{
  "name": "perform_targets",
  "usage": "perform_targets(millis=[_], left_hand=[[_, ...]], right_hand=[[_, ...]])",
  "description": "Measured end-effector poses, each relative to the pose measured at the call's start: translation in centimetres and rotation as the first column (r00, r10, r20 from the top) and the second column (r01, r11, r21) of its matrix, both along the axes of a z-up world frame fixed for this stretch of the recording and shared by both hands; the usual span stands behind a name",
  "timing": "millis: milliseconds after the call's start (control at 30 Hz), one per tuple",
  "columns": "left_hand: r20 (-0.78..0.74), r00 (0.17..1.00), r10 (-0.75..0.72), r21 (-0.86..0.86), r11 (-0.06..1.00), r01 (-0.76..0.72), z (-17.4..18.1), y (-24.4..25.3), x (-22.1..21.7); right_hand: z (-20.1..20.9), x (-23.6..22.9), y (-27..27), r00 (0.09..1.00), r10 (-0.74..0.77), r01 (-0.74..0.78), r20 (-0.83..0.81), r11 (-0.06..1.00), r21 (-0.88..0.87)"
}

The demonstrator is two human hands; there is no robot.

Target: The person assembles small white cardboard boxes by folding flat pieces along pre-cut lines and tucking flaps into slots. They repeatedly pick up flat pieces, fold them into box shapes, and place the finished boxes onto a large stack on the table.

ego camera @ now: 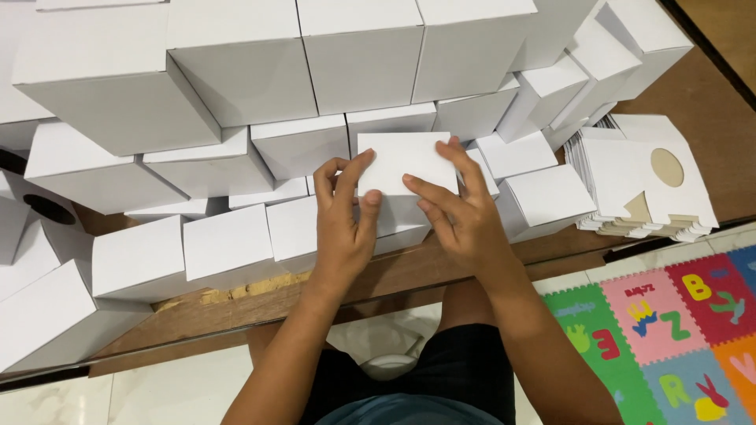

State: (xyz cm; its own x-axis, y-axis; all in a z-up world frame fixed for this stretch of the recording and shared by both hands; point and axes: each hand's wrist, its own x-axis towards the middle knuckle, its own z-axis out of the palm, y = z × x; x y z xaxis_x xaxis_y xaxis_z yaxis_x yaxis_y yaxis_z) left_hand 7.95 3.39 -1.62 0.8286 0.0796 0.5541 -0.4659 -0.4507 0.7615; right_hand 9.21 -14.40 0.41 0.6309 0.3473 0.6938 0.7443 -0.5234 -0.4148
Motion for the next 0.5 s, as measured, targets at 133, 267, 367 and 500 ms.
perform_targets(millis=[133, 267, 367, 500], left_hand=[[0.02, 0.999, -0.036, -0.02, 0.999, 0.037, 2.1, -0.3, -2.0], [0.02, 0.999, -0.038, -0.038, 0.999, 0.039, 3.6, 0.0, -3.9], [0.07, 0.996, 0.049, -0.071, 0.996, -0.044, 3.8, 0.7, -4.9], [0.094, 0.96, 0.263, -0.15, 0.957, -0.247, 2.5, 3.3, -6.9]], right_hand=[[0.7, -1.8, -0.1, 0.989, -0.093, 0.099, -0.113, 0.994, 0.05], [1.8, -2.9, 0.9, 0.905, -0.049, 0.097, -0.422, 0.991, 0.093], [2.2, -3.2, 2.3, 0.928, -0.029, 0.061, -0.372, 0.995, 0.075], [1.7, -3.3, 6.0, 0.969, 0.066, -0.061, -0.239, 0.998, 0.029]])
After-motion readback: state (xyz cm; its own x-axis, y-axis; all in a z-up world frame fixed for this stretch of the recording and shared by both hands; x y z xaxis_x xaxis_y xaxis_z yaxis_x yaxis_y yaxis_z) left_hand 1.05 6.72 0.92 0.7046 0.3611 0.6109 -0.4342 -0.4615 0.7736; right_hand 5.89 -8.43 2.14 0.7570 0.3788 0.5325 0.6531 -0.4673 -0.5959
